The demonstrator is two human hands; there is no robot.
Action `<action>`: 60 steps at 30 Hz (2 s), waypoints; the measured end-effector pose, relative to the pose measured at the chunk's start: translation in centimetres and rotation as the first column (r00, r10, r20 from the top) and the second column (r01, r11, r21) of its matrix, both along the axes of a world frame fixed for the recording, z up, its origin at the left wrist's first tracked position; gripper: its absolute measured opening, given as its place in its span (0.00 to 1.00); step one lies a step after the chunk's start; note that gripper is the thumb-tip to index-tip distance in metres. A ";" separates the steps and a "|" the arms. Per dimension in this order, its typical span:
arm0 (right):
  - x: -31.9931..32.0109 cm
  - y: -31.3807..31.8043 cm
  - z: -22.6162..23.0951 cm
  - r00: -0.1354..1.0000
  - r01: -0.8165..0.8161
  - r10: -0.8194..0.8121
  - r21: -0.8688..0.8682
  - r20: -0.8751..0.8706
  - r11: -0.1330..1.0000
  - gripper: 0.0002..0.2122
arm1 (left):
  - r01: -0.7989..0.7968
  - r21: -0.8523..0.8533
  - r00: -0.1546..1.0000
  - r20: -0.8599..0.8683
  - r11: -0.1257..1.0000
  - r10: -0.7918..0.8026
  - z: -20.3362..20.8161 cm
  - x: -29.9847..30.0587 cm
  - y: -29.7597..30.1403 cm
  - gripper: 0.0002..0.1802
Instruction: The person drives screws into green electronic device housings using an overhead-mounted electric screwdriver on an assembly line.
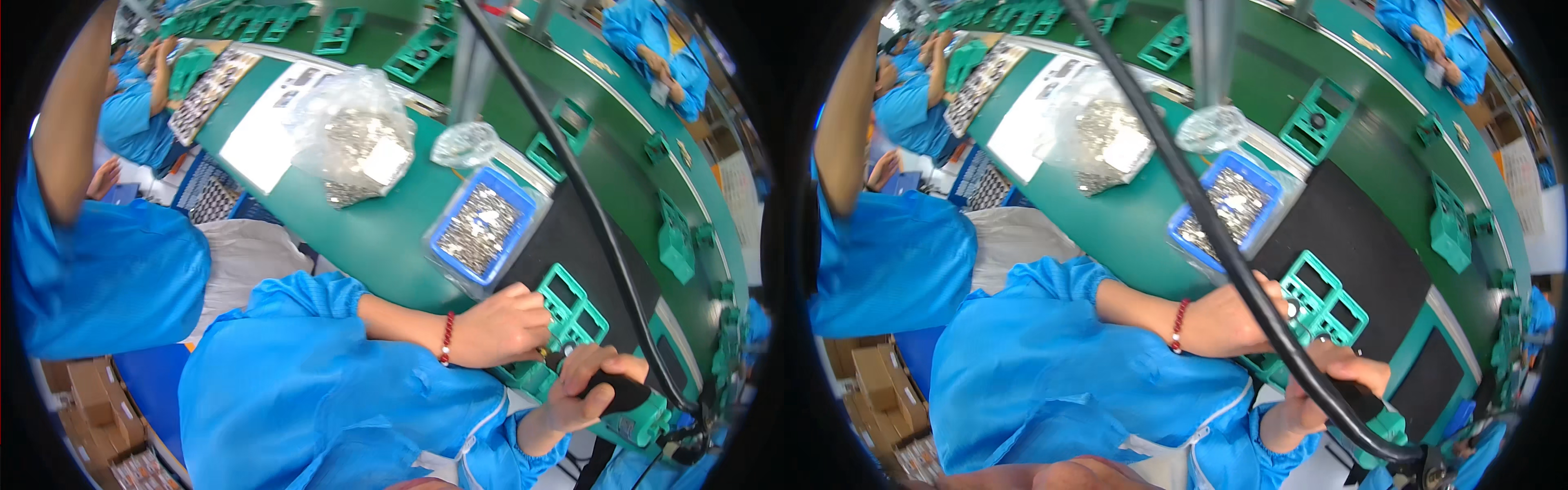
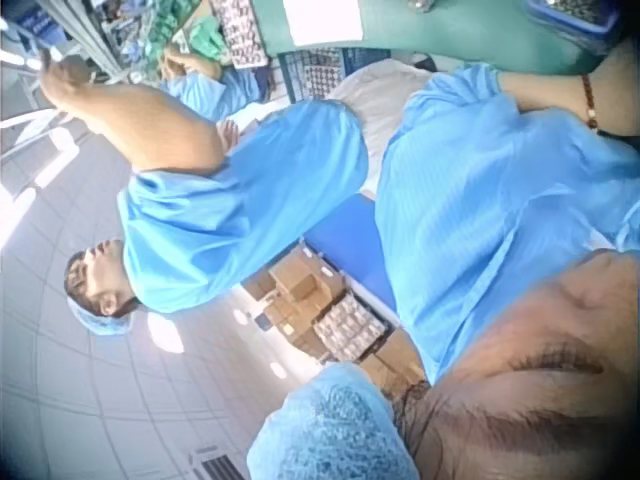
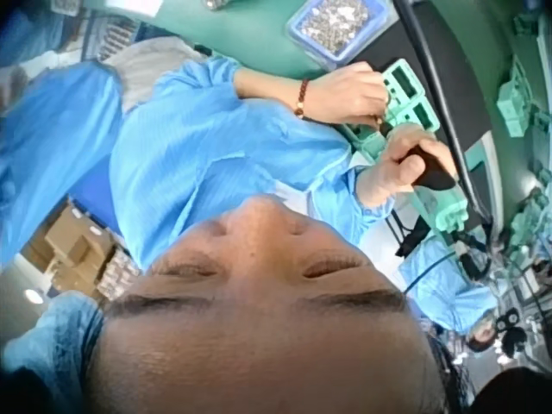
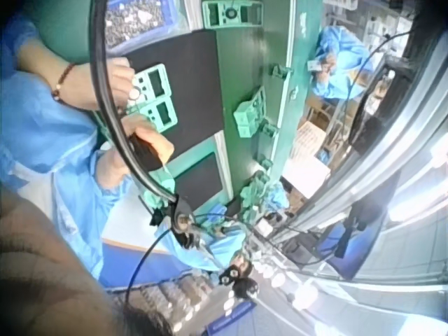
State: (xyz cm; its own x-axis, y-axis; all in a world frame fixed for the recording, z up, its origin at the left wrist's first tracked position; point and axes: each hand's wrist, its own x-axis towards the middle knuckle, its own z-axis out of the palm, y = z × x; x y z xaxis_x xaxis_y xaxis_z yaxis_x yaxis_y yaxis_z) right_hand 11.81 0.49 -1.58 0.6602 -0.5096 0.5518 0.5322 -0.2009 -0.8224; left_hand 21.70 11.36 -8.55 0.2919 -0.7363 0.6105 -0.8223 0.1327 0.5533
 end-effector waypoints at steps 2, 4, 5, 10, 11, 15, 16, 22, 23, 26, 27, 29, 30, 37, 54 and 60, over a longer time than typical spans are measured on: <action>0.3 0.5 -0.1 1.000 0.017 -0.017 0.012 0.002 1.000 0.20 | 0.000 0.068 1.000 -0.015 0.998 0.001 -0.2 0.0 0.5 0.13; -0.6 1.1 0.6 0.999 -0.004 0.012 0.247 -0.030 0.969 0.21 | 0.034 0.033 0.998 -0.055 0.999 -0.032 0.1 0.2 0.5 0.12; -1.0 0.0 -0.2 0.991 -0.123 0.130 0.215 -0.018 0.969 0.20 | 0.043 0.037 0.998 -0.056 0.998 -0.041 -0.1 0.4 0.5 0.11; -0.6 0.2 -0.4 0.991 -0.128 0.133 0.217 -0.007 0.968 0.20 | 0.045 0.085 0.996 -0.075 0.995 -0.039 0.3 0.7 0.7 0.12; -0.8 -0.2 -0.6 0.993 -0.110 0.118 0.212 -0.027 0.971 0.20 | 0.041 0.071 0.998 -0.055 0.997 -0.037 0.3 0.6 0.7 0.13; -1.1 -0.2 -1.2 0.991 -0.135 0.136 0.196 0.009 0.971 0.20 | 0.047 0.068 0.997 -0.066 0.997 -0.042 -0.1 0.7 0.4 0.17; -1.0 0.1 -0.9 0.994 -0.109 0.105 0.261 0.030 0.959 0.20 | 0.045 0.069 0.997 -0.070 0.997 -0.040 -0.2 0.7 0.4 0.17; -1.9 -1.3 -1.9 0.972 -0.233 0.237 0.192 0.002 0.953 0.20 | 0.045 0.010 0.994 -0.102 0.999 -0.043 -0.9 0.3 0.3 0.16; -1.7 -1.2 -1.6 0.971 -0.234 0.238 0.192 0.000 0.953 0.20 | 0.030 0.036 0.997 -0.069 0.999 -0.027 -1.5 0.1 0.5 0.16; -0.7 -0.8 0.5 0.974 -0.219 0.224 0.177 -0.012 0.960 0.21 | 0.038 0.094 0.995 -0.090 0.995 -0.029 -3.1 -0.4 1.0 0.15; -0.5 -0.7 0.8 0.975 -0.213 0.219 0.170 -0.018 0.962 0.21 | 0.063 0.112 0.988 -0.144 0.992 -0.046 -3.3 -0.5 1.3 0.15; -0.6 -1.0 0.9 0.965 -0.250 0.260 0.183 -0.034 0.951 0.21 | 0.096 0.132 0.964 -0.260 0.987 -0.059 -4.4 -0.9 1.8 0.15; -0.6 -1.1 0.8 0.953 -0.286 0.300 0.198 -0.048 0.938 0.21 | 0.093 0.130 0.963 -0.263 0.987 -0.056 -4.8 -1.1 2.0 0.15; -0.3 -0.7 -0.1 0.968 -0.240 0.250 0.193 -0.028 0.951 0.21 | 0.052 0.082 0.994 -0.096 0.995 -0.044 -3.2 0.1 1.0 0.15; -1.0 -0.4 -1.6 0.971 -0.212 0.232 0.250 -0.053 0.945 0.21 | 0.121 0.091 0.970 -0.221 0.988 -0.098 -1.4 1.1 1.2 0.15; 1.4 -1.1 -1.5 0.998 0.062 -0.064 -0.047 -0.029 0.997 0.18 | 0.088 0.265 0.988 -0.146 0.960 -0.050 -0.6 2.4 1.5 0.34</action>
